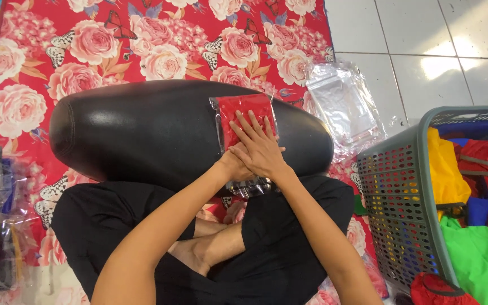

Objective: Folding red fabric covers and placing them into individual plastic bags for packaging.

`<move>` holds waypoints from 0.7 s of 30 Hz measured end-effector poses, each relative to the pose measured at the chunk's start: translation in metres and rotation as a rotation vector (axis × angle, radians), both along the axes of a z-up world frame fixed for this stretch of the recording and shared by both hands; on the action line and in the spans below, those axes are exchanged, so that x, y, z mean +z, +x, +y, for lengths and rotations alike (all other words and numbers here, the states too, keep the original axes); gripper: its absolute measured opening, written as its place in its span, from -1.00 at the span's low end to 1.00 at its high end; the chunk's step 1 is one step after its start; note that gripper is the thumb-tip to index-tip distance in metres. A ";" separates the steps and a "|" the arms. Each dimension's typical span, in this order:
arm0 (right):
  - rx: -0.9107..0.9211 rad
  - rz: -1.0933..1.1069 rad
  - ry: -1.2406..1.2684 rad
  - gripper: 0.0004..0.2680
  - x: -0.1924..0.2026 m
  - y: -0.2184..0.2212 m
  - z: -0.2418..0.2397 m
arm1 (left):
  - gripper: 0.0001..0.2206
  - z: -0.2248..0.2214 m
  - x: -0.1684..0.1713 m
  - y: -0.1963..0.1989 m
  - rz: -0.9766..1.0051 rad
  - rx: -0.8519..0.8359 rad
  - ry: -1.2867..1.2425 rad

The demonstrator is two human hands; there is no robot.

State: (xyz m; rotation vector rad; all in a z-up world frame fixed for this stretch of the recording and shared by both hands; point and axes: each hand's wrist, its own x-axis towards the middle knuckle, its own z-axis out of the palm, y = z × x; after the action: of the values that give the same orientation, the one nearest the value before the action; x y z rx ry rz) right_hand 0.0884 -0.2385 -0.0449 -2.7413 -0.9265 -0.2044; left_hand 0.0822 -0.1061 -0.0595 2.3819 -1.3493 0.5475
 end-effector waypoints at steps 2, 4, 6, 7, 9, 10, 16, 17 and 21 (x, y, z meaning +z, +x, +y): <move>0.001 0.012 -0.016 -0.50 -0.002 0.001 -0.001 | -0.61 0.000 0.003 -0.002 0.014 -0.005 0.001; 0.007 0.022 -0.030 -0.49 -0.003 0.003 -0.002 | -0.61 0.001 0.008 -0.005 0.027 -0.006 0.004; 0.011 0.056 -0.081 -0.49 -0.002 0.004 -0.002 | -0.60 0.001 0.014 -0.007 0.037 -0.003 0.008; 0.012 0.057 -0.083 -0.49 -0.002 0.005 -0.002 | -0.60 0.001 0.018 -0.008 0.042 -0.002 0.010; 0.019 0.069 -0.122 -0.48 -0.003 0.007 -0.002 | -0.60 -0.002 0.028 -0.009 0.050 -0.003 0.014; 0.018 0.068 -0.123 -0.48 -0.005 0.009 -0.003 | -0.59 -0.002 0.032 -0.010 0.054 -0.004 0.016; 0.031 0.161 -0.121 -0.54 -0.008 0.016 -0.004 | -0.58 -0.004 0.054 -0.011 0.072 -0.007 0.033; 0.022 0.180 -0.106 -0.57 -0.008 0.017 -0.004 | -0.58 -0.004 0.057 -0.011 0.075 -0.005 0.036; 0.004 0.166 0.026 -0.66 -0.023 0.032 -0.011 | -0.56 -0.002 0.067 -0.010 0.086 -0.002 0.053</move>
State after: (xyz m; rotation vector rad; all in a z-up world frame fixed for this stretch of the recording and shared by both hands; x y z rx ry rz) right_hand 0.1208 -0.2497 -0.0680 -2.6839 -0.8771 0.0122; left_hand 0.0724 -0.1076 0.0071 2.4168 -1.3442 0.4090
